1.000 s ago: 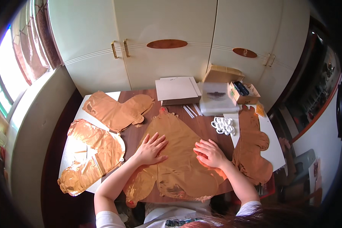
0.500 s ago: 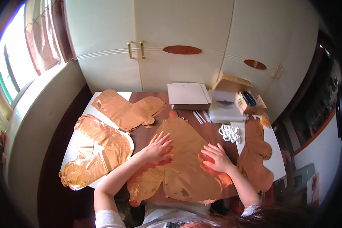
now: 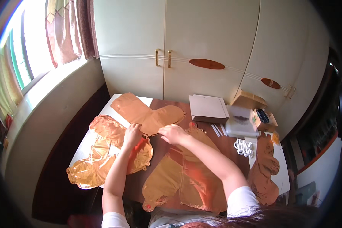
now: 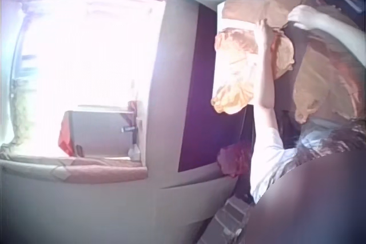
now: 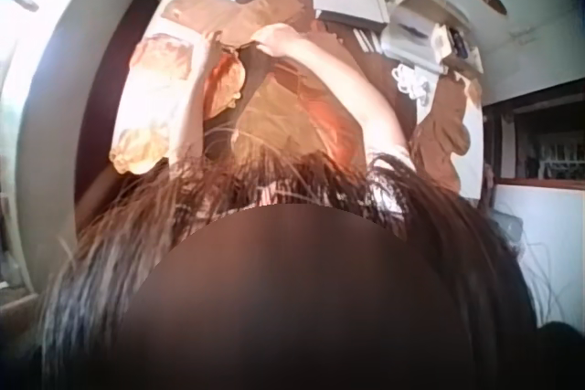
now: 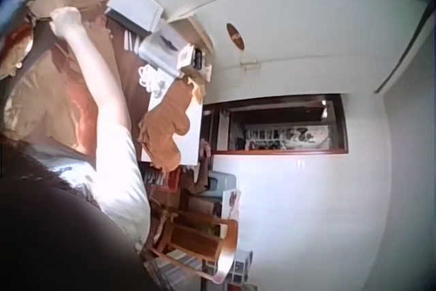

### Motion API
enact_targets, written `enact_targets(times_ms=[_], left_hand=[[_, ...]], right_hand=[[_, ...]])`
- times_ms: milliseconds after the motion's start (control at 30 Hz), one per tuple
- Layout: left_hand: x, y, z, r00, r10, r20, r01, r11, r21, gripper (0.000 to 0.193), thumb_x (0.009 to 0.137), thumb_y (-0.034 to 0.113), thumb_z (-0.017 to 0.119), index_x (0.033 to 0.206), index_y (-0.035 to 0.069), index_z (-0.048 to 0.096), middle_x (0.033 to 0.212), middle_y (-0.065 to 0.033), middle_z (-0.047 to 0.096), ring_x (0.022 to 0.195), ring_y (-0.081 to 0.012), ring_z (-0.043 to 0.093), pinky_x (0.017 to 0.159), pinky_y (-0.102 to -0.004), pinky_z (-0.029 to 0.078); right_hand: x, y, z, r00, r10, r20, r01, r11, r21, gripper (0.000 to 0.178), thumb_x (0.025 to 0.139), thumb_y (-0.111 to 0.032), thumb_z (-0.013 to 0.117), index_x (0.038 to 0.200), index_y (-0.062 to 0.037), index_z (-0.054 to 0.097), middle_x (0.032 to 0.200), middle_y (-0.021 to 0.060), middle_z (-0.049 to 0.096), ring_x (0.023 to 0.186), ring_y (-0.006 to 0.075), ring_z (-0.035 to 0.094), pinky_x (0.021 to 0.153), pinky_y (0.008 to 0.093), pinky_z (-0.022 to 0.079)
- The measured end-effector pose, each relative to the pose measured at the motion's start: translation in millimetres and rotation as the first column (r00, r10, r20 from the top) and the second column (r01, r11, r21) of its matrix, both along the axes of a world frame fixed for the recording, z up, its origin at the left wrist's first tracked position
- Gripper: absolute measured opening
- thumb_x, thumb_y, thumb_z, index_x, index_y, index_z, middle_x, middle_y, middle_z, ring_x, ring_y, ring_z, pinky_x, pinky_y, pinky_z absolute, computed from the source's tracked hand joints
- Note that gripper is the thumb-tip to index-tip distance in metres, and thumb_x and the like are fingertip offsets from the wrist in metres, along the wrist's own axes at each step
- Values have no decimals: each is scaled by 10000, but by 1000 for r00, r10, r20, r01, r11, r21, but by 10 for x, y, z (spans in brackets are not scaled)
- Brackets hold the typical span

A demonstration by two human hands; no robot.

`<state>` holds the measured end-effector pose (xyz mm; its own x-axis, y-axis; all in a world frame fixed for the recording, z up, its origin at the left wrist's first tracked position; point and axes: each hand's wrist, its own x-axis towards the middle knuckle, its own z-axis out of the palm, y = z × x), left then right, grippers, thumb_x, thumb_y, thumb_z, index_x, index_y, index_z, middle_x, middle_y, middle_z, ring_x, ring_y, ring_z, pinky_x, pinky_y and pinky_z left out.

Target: Folding and packaging foil balloons into plastic sleeves with cardboard inserts.

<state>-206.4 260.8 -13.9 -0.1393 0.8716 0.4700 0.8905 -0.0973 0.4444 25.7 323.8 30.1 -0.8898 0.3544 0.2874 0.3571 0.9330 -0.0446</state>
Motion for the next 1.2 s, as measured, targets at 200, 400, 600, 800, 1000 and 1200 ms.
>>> enact_targets(times_ms=[200, 400, 600, 800, 1000, 1200], left_hand=[[118, -1, -78, 999, 26, -18, -23, 986, 165, 184, 755, 100, 567, 928, 74, 625, 929, -108, 596, 947, -294, 562, 822, -406, 439], [119, -21, -49, 997, 37, -61, -26, 983, 180, 121, 750, 124, 584, 863, 91, 613, 862, -85, 580, 896, -280, 562, 802, -402, 426], [52, -79, -94, 993, -43, -113, 60, 988, 146, 153, 763, 162, 598, 896, 130, 666, 905, -34, 622, 941, -230, 568, 818, -390, 417], [168, -32, -72, 989, -77, -125, 92, 988, 126, 148, 783, 190, 606, 891, 152, 699, 919, -16, 639, 952, -227, 568, 819, -384, 428], [67, -98, -107, 991, -2, -134, 20, 991, 132, 130, 805, 207, 583, 845, 148, 691, 908, -2, 637, 944, -215, 566, 791, -381, 426], [159, -25, -72, 993, -1, -118, 14, 994, 108, 120, 787, 192, 604, 871, 143, 675, 931, -21, 628, 943, -228, 565, 779, -382, 434]], right_hand=[[-452, 305, -345, 999, 7, 38, -9, 999, 48, 159, 825, -206, 561, 864, -75, 641, 906, 80, 665, 896, 245, 646, 780, 380, 517], [-492, 360, -377, 969, -214, -122, 199, 972, -122, 167, 819, -186, 543, 893, -127, 681, 890, 72, 685, 797, 261, 666, 732, 394, 534], [-595, 289, -280, 899, -394, -194, 291, 865, -408, 199, 774, -298, 669, 851, -117, 696, 781, 104, 672, 753, 293, 653, 671, 398, 506], [-471, 407, -425, 844, -434, -314, 335, 885, -322, 226, 785, -229, 662, 994, -151, 631, 797, 69, 655, 744, 272, 649, 659, 383, 512], [-476, 211, -284, 979, -6, -205, -10, 997, -80, 240, 788, -188, 620, 1025, -151, 633, 955, 24, 645, 860, 233, 640, 726, 366, 537], [-420, 345, -393, 980, -86, -180, 72, 994, -83, 163, 798, -260, 624, 897, -154, 697, 902, 31, 667, 843, 233, 652, 723, 367, 533]])
